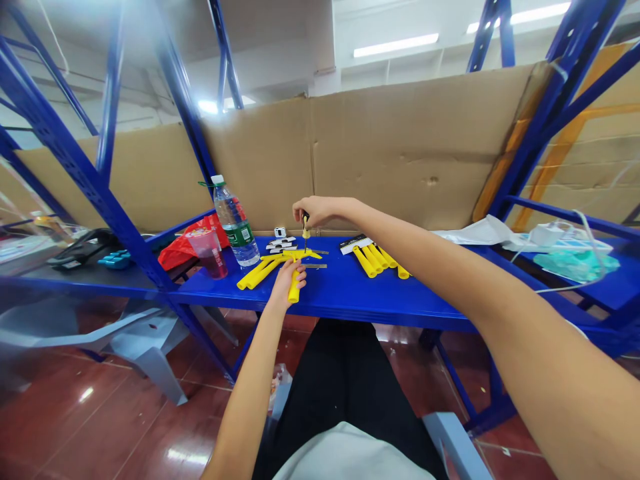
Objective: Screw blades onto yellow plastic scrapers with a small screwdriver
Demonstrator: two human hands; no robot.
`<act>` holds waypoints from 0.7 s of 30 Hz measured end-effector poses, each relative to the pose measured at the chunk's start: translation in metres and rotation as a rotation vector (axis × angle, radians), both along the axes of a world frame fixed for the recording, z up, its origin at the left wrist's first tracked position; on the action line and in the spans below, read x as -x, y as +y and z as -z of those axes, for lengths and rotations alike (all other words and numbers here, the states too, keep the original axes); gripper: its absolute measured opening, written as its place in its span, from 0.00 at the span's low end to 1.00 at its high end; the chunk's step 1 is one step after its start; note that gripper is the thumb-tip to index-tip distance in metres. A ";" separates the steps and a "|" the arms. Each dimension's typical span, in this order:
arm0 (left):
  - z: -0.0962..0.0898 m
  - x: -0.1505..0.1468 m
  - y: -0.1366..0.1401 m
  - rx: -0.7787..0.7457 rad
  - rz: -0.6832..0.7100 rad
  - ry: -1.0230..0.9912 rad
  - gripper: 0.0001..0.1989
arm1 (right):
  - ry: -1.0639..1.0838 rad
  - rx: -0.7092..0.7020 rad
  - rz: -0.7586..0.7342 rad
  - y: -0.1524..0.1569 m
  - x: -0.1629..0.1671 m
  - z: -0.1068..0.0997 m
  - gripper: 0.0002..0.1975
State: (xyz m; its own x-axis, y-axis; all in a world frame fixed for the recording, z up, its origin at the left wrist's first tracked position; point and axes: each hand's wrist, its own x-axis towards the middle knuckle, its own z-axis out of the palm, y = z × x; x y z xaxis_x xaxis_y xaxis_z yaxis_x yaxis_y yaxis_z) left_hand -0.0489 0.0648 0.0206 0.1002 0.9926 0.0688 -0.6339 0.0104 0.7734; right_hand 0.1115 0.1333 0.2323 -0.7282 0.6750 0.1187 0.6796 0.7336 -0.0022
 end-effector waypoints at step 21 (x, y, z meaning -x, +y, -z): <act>-0.002 -0.001 0.001 0.019 -0.004 0.009 0.27 | 0.053 -0.006 0.092 -0.008 -0.003 0.002 0.14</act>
State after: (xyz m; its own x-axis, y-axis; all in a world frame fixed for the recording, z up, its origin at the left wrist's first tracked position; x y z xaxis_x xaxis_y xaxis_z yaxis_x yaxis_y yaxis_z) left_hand -0.0483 0.0656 0.0230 0.0965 0.9941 0.0488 -0.6266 0.0226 0.7790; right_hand 0.1146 0.1253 0.2299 -0.6555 0.7382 0.1596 0.7433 0.6679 -0.0364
